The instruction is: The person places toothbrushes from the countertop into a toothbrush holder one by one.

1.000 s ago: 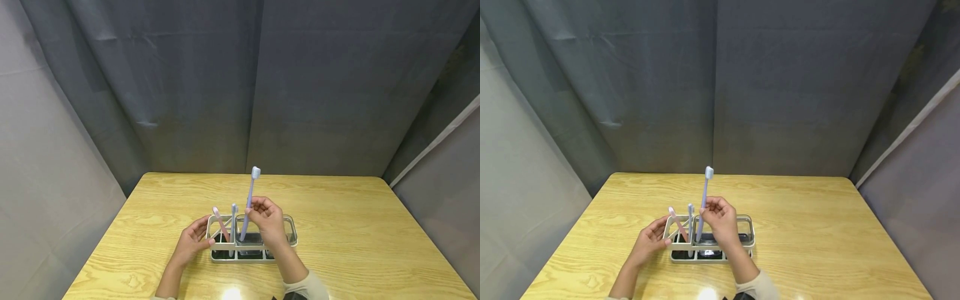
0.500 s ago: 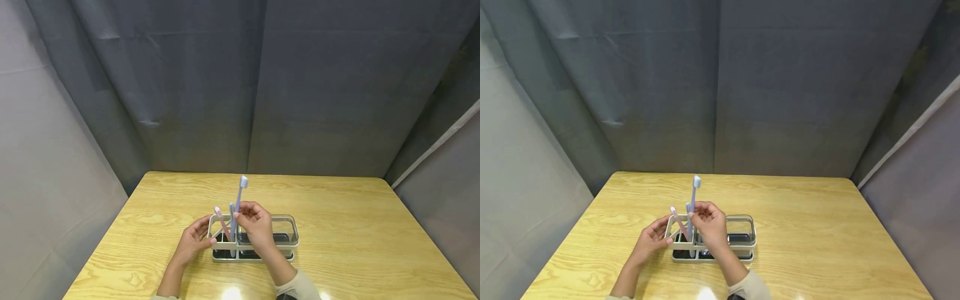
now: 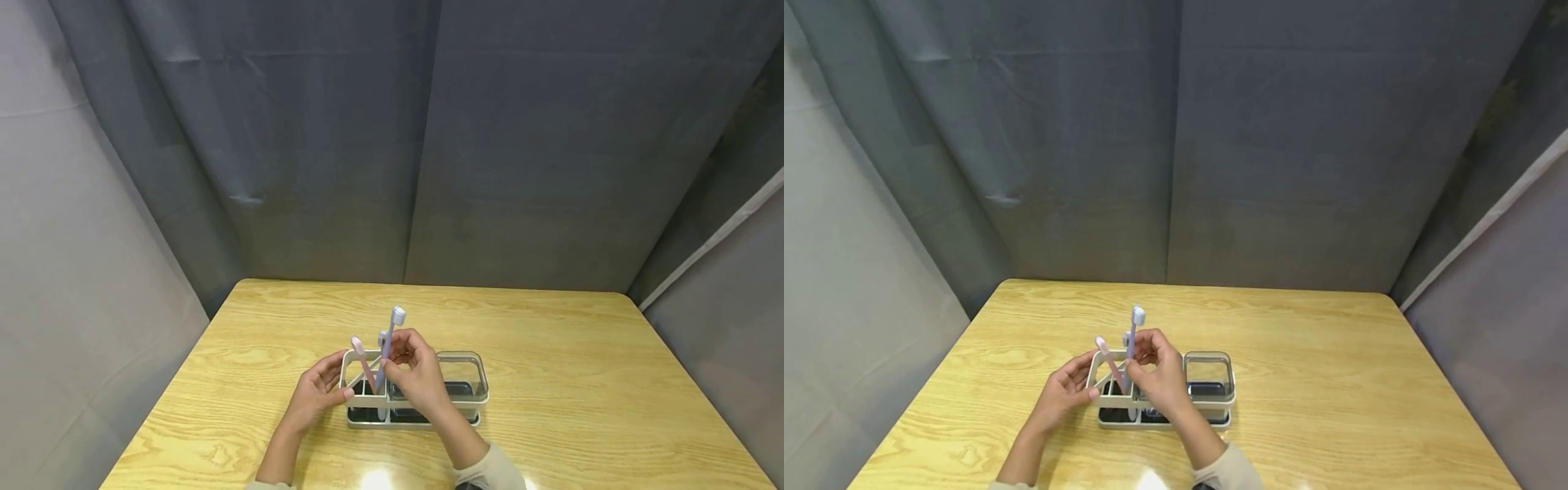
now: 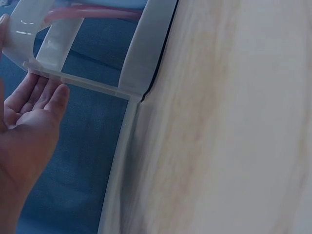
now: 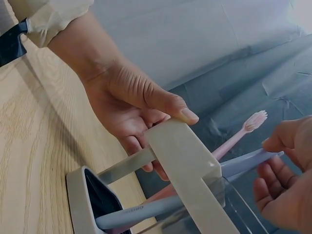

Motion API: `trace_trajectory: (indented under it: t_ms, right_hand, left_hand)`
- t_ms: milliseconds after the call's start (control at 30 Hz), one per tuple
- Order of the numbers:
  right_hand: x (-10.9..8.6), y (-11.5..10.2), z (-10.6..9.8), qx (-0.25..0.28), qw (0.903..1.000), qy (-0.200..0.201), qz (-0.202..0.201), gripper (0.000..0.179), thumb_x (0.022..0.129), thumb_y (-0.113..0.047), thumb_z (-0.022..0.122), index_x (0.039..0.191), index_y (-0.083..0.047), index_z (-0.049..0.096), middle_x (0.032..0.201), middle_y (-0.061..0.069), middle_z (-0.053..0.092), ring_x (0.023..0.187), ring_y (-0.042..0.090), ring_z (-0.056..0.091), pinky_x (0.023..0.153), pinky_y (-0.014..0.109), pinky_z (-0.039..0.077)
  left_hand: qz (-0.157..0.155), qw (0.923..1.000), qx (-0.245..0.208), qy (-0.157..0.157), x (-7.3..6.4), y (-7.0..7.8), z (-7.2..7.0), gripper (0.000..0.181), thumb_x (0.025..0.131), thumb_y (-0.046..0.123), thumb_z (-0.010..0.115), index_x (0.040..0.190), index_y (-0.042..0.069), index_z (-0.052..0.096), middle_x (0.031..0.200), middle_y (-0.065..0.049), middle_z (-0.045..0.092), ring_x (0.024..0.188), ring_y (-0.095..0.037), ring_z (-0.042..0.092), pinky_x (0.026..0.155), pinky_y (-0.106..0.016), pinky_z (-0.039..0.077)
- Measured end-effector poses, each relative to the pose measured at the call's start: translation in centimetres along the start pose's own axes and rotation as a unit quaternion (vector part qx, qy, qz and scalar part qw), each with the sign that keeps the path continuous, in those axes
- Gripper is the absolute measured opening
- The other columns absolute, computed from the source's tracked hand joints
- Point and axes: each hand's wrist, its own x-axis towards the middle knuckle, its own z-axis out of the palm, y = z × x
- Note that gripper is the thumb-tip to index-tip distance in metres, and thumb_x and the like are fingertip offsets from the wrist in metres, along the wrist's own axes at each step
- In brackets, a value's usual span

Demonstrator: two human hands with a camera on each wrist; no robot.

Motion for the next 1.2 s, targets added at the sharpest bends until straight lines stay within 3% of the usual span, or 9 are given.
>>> trace_trajectory:
  t_ms: [133, 367, 700, 1000, 1200]
  right_hand:
    - [0.0, 0.5, -0.2, -0.033, 0.9993, -0.012, 0.010, 0.021, 0.078, 0.015, 0.060, 0.097, 0.007, 0.056, 0.085, 0.020, 0.057, 0.077, 0.023, 0.052, 0.067, 0.027, 0.046]
    - [0.1, 2.5, -0.8, -0.108, 0.9940, -0.017, 0.011, 0.013, 0.077, 0.003, 0.070, 0.084, -0.005, 0.062, 0.080, 0.001, 0.060, 0.074, 0.019, 0.056, 0.062, 0.028, 0.046]
    - [-0.4, 2.7, -1.5, -0.247, 0.9651, -0.077, -0.038, 0.016, 0.073, -0.002, 0.076, 0.077, -0.009, 0.062, 0.078, 0.003, 0.058, 0.073, 0.020, 0.054, 0.058, 0.024, 0.046]
    - [-0.8, 3.3, -1.2, -0.286, 0.9520, -0.096, -0.050, 0.017, 0.069, -0.003, 0.079, 0.074, -0.012, 0.065, 0.080, 0.001, 0.056, 0.073, 0.021, 0.054, 0.057, 0.023, 0.045]
    - [-1.0, 3.2, -1.1, -0.291, 0.9506, -0.097, -0.050, 0.016, 0.070, -0.006, 0.079, 0.075, -0.012, 0.066, 0.080, 0.001, 0.056, 0.073, 0.023, 0.054, 0.057, 0.023, 0.044]
  left_hand:
    - [-0.001, 1.0000, 0.002, 0.000, 0.0, -0.1, -0.1, 0.066, 0.075, -0.004, 0.072, 0.133, -0.007, 0.042, 0.135, -0.023, 0.043, 0.126, -0.035, 0.039, 0.102, -0.027, 0.031]
    - [-0.004, 1.0000, 0.003, 0.005, 0.0, -0.1, -0.1, 0.065, 0.074, -0.006, 0.072, 0.133, -0.007, 0.042, 0.135, -0.023, 0.043, 0.125, -0.034, 0.040, 0.102, -0.027, 0.032]
    - [-0.006, 1.0000, -0.004, -0.006, 0.0, 0.1, -0.1, 0.065, 0.076, -0.005, 0.070, 0.133, -0.010, 0.039, 0.136, -0.028, 0.039, 0.125, -0.040, 0.037, 0.102, -0.026, 0.032]
    - [-0.007, 1.0000, -0.005, 0.000, 0.0, -0.1, -0.1, 0.065, 0.076, -0.006, 0.071, 0.133, -0.009, 0.040, 0.135, -0.028, 0.041, 0.124, -0.046, 0.034, 0.101, -0.026, 0.034]
    - [-0.004, 0.9999, -0.009, 0.003, 0.0, -0.1, -0.2, 0.066, 0.075, -0.007, 0.070, 0.133, -0.010, 0.040, 0.134, -0.028, 0.041, 0.124, -0.045, 0.035, 0.100, -0.026, 0.035]
